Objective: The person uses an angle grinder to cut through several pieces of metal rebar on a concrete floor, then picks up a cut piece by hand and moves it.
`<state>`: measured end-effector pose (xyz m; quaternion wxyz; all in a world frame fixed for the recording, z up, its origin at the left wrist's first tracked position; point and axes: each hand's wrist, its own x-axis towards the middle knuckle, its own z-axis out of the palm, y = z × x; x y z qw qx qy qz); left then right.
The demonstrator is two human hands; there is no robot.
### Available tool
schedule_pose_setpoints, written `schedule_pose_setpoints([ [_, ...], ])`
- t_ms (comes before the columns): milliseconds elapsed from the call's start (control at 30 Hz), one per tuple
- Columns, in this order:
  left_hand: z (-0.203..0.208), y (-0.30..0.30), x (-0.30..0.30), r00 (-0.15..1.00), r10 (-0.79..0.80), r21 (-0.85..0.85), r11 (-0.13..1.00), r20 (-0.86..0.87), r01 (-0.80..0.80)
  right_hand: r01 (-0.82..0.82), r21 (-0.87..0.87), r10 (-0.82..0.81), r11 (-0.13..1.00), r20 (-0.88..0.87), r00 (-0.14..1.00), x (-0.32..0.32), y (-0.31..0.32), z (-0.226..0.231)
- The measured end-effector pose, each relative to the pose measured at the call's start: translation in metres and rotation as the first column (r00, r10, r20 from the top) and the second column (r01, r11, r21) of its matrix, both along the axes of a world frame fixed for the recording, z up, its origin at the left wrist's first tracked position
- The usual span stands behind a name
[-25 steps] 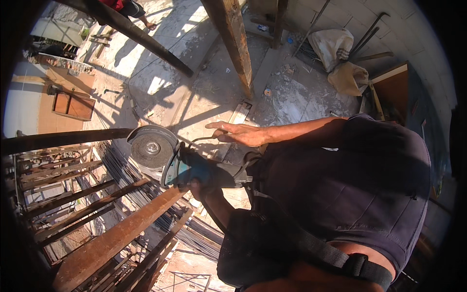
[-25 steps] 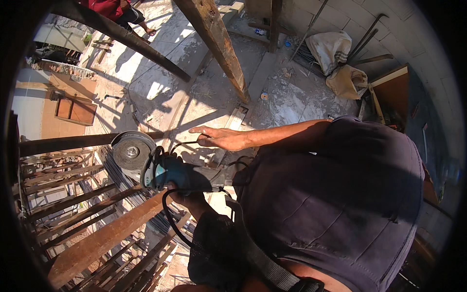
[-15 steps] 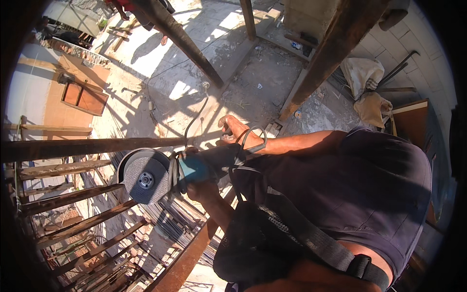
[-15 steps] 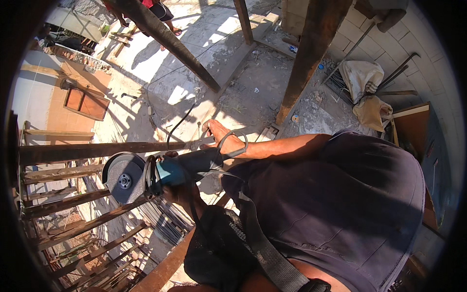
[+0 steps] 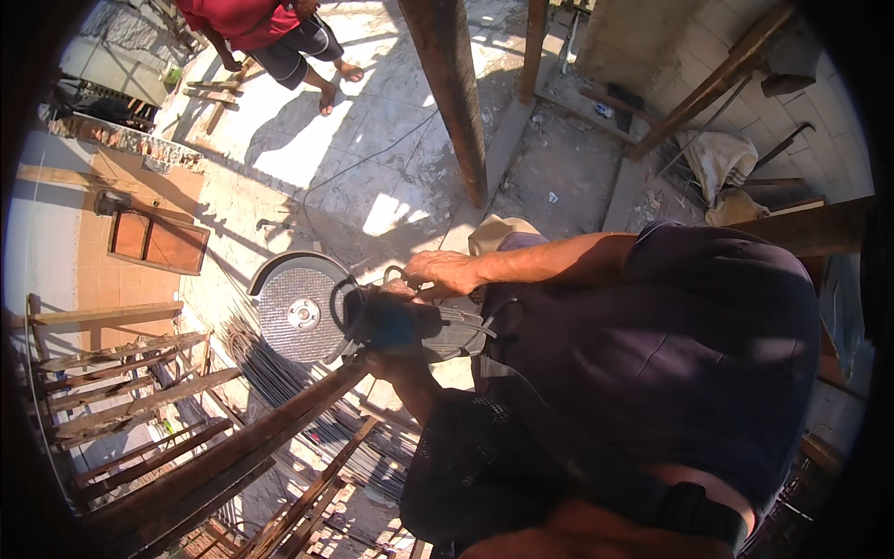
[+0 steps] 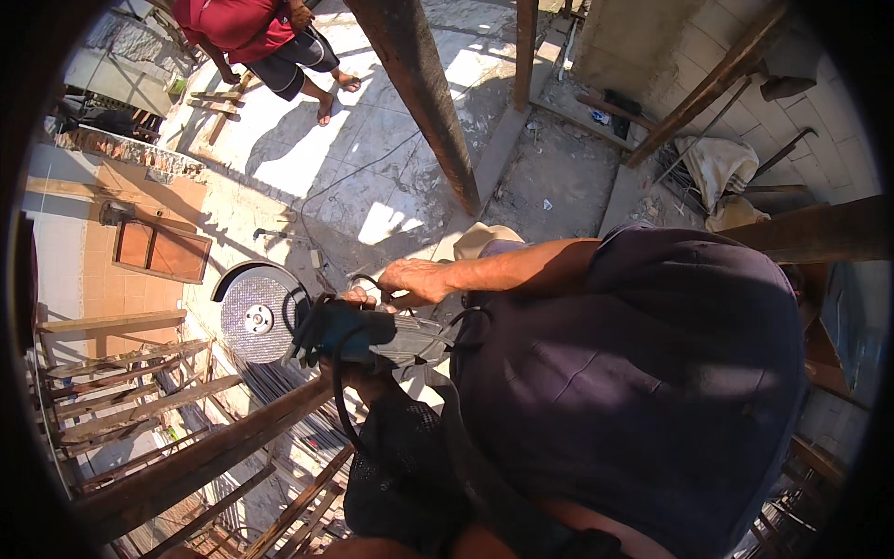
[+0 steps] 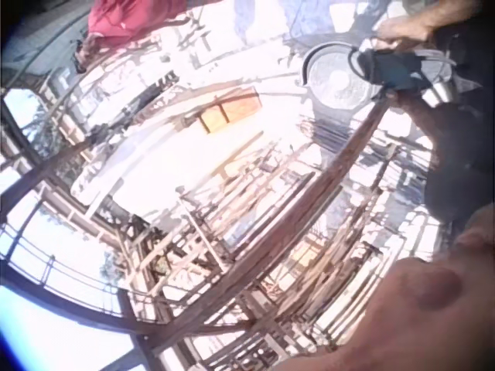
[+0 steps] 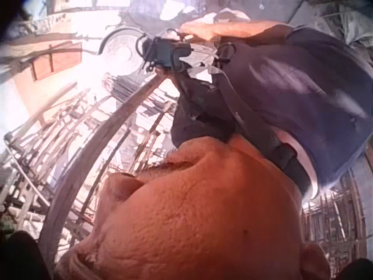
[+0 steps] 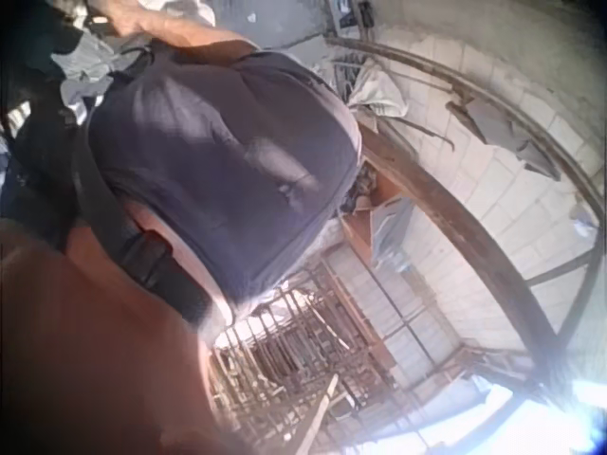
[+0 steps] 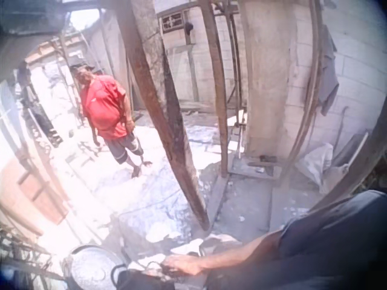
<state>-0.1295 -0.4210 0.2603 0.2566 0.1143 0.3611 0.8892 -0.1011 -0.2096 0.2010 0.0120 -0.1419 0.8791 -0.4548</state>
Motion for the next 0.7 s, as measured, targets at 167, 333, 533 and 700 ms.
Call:
schedule_pose_setpoints([
  [167,0.006,-0.028,-0.097,0.775,-0.245,0.633,0.736,0.582,-0.242,0.246,-0.319,-0.158,0.915,0.278,0.948,-0.114,0.002,-0.01],
  [333,0.018,-0.044,-0.166,0.925,0.284,0.059,0.95,0.251,-0.308,0.262,-0.247,-0.196,0.933,0.261,0.945,-0.255,0.02,0.034],
  [533,-0.011,-0.057,-0.27,0.773,0.634,-0.249,0.743,-0.035,-0.621,-0.385,-0.658,0.741,0.647,0.423,0.522,-0.373,-0.019,0.08],
  [700,0.0,-0.053,-0.351,0.679,0.72,-0.145,0.694,0.147,-0.705,-0.292,-0.888,0.921,0.356,0.28,0.271,-0.454,-0.051,0.098],
])
